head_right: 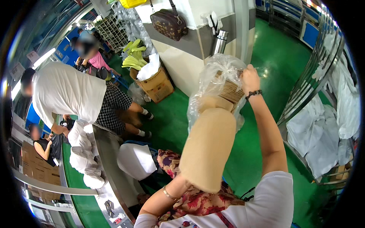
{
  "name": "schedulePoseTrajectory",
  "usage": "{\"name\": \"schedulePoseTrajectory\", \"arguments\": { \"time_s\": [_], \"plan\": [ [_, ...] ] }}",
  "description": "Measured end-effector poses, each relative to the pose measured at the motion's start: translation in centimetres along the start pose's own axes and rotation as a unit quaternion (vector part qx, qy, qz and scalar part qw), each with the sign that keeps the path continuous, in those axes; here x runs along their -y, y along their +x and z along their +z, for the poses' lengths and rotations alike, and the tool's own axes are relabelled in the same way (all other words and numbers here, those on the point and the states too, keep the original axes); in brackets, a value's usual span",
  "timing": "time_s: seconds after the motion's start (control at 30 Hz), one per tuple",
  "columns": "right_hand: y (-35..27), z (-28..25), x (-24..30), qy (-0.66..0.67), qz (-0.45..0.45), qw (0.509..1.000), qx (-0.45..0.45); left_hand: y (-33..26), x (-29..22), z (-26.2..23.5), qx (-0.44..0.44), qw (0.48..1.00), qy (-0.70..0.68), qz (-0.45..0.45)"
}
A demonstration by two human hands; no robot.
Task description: The person takes cardboard shoe inserts and wraps them in white protective paper before stacking the wrapped components on a table.
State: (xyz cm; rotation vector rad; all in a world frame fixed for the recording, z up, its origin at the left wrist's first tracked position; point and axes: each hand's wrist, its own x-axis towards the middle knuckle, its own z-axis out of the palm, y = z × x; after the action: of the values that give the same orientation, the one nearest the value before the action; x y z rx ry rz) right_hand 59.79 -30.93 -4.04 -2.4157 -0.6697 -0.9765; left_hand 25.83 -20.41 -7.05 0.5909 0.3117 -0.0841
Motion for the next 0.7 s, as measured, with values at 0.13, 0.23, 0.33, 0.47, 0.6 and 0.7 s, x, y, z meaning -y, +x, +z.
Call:
{"name": "schedulePoseTrajectory", "arguments": {
  "time_s": [0.13, 0.23, 0.33, 0.47, 0.6, 0.7],
  "plan": [
    [0.0, 0.5, -0.3, 0.01, 0.0, 1.0, 0.0, 3.5, -1.5, 1.8, -0.085, 0.931, 0.317, 0.159],
    [-0.3, 0.3, -0.8, 0.0, 0.0, 1.0, -0.007, 6.5, -3.6, 1.4, -0.161, 0.801, 0.507, 0.274],
    [-0.4, -0.1, -0.6, 0.022, 0.018, 1.0, -0.004, 7.5, -6.1, 2.7, -0.253, 0.742, 0.534, 0.315],
    [-0.7, 0.0, -0.7, 0.008, 0.019, 1.0, -0.004, 9.4, -7.7, 4.2, -0.333, 0.564, 0.641, 0.401],
    [-1.9, -0.8, 0.8, 0.025, 0.02, 0.999, -0.021, 12.1, -7.0, 4.5, -0.403, 0.611, 0.589, 0.342],
    [-2.1, -1.0, 1.1, 0.033, 0.041, 0.998, -0.043, 14.1, -5.9, 2.7, -0.418, 0.552, 0.619, 0.372]
  ]
}}
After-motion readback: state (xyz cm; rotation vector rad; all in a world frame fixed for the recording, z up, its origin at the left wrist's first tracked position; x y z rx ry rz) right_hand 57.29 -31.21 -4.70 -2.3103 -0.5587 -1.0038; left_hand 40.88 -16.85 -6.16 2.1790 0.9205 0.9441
